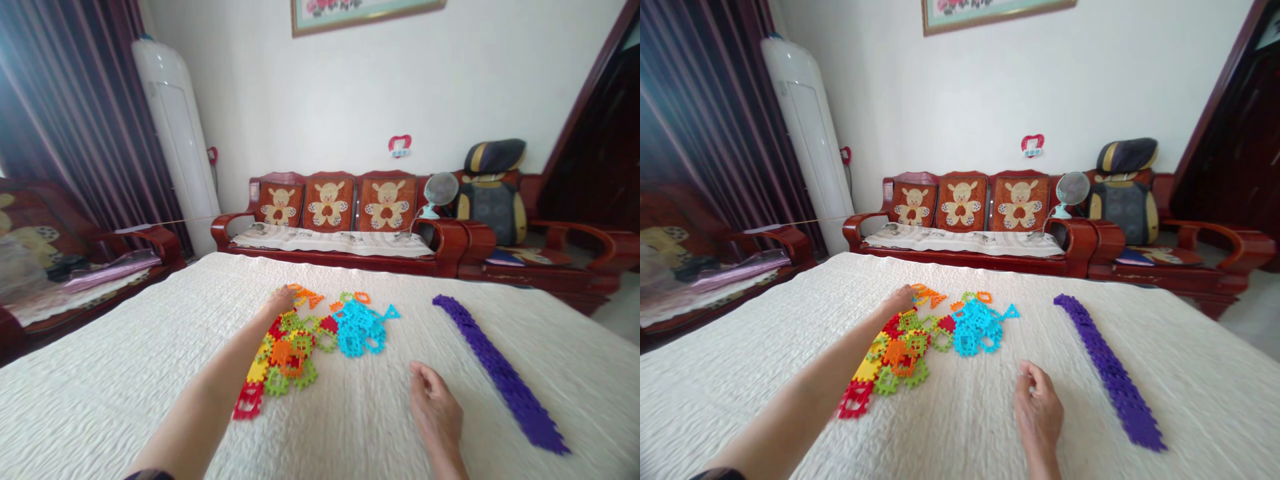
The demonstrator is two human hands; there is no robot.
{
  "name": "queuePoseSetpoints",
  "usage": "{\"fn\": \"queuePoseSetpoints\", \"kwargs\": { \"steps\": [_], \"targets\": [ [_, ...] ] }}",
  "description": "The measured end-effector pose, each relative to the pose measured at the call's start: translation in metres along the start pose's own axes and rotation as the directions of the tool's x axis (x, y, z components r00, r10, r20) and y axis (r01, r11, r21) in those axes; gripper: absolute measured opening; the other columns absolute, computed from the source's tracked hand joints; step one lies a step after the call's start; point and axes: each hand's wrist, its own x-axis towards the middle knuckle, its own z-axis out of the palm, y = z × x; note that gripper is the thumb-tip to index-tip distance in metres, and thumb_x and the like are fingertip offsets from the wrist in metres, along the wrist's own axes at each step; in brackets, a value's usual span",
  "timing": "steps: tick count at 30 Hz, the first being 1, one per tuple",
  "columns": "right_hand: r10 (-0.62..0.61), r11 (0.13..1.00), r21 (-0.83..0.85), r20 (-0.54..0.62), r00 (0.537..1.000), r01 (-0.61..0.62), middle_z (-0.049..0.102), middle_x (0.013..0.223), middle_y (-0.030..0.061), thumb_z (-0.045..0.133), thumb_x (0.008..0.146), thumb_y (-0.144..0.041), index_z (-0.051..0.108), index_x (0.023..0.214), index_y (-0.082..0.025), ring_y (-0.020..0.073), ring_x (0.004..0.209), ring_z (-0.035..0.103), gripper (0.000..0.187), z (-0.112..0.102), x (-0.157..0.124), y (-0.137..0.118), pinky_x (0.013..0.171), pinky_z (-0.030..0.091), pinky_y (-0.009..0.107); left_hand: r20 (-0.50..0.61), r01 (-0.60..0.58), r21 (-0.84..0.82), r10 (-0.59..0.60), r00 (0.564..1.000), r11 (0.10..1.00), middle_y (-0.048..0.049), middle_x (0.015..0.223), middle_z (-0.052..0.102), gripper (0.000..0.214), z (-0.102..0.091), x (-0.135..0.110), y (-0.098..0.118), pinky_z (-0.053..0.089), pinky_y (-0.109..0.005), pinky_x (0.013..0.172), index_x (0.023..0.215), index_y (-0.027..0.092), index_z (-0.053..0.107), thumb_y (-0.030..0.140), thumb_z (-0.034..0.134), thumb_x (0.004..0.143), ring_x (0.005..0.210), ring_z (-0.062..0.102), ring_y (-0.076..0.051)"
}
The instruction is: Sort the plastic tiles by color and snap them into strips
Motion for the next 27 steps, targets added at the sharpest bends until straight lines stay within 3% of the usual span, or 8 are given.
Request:
{"fn": "queuePoseSetpoints", "kwargs": {
  "steps": [5, 11, 18, 22, 27],
  "targets": [
    [-0.018, 1.0, 0.014, -0.005, 1.0, 0.018, 0.071, 0.102, 0.0137, 0.038, 0.068, -0.05, 0.07, 0.096, -0.017, 0.0273, 0.091, 0.064, 0.054, 0.0, 0.0, 0.0, 0.082, 0.047, 0.035, 0.025, -0.054, 0.09, 0.052, 0.998, 0.995, -0.0123, 0.114, 0.066, 0.032, 0.006, 0.007, -0.005, 0.049, -0.033, 0.09, 0.114, 0.021, 0.065, 0.026, 0.057, 0.083, 0.107, 0.062, -0.025],
    [-0.047, 0.999, 0.01, -0.033, 0.998, 0.047, 0.072, 0.097, 0.0143, 0.038, 0.069, -0.05, 0.071, 0.094, -0.016, 0.0266, 0.088, 0.064, 0.053, 0.002, 0.0, 0.003, 0.079, 0.047, 0.034, 0.026, -0.08, 0.13, 0.077, 0.997, 0.988, -0.0139, 0.109, 0.066, 0.032, 0.0, 0.004, -0.005, 0.051, -0.035, 0.085, 0.11, 0.019, 0.066, 0.027, 0.063, 0.079, 0.099, 0.064, -0.027],
    [-0.051, 0.999, -0.001, -0.042, 0.998, 0.051, 0.071, 0.096, 0.0153, 0.037, 0.07, -0.051, 0.071, 0.096, -0.014, 0.0263, 0.088, 0.064, 0.056, 0.003, -0.001, 0.001, 0.078, 0.048, 0.033, -0.124, -0.091, 0.068, 0.099, 0.987, 0.994, -0.0114, 0.124, 0.057, 0.031, -0.009, -0.005, 0.001, 0.045, -0.038, 0.095, 0.115, 0.02, 0.059, 0.022, 0.051, 0.086, 0.116, 0.054, -0.025],
    [-0.067, 0.998, -0.002, -0.054, 0.996, 0.067, 0.072, 0.094, 0.0151, 0.037, 0.071, -0.05, 0.071, 0.095, -0.014, 0.026, 0.085, 0.064, 0.055, 0.004, -0.001, 0.001, 0.077, 0.047, 0.034, -0.206, -0.148, -0.02, 0.141, 0.968, 0.989, -0.0097, 0.12, 0.06, 0.03, -0.02, -0.007, 0.025, 0.044, -0.031, 0.095, 0.117, 0.019, 0.057, 0.021, 0.043, 0.091, 0.112, 0.057, -0.02],
    [-0.09, 0.996, 0.013, -0.062, 0.994, 0.091, 0.072, 0.092, 0.0144, 0.038, 0.072, -0.049, 0.071, 0.094, -0.015, 0.0258, 0.084, 0.064, 0.053, 0.003, -0.002, 0.002, 0.076, 0.047, 0.034, -0.234, -0.287, -0.111, 0.256, 0.938, 0.951, -0.0067, 0.119, 0.064, 0.034, -0.034, -0.012, 0.085, 0.043, -0.027, 0.097, 0.122, 0.019, 0.056, 0.029, 0.039, 0.094, 0.113, 0.057, -0.018]
  ]
}}
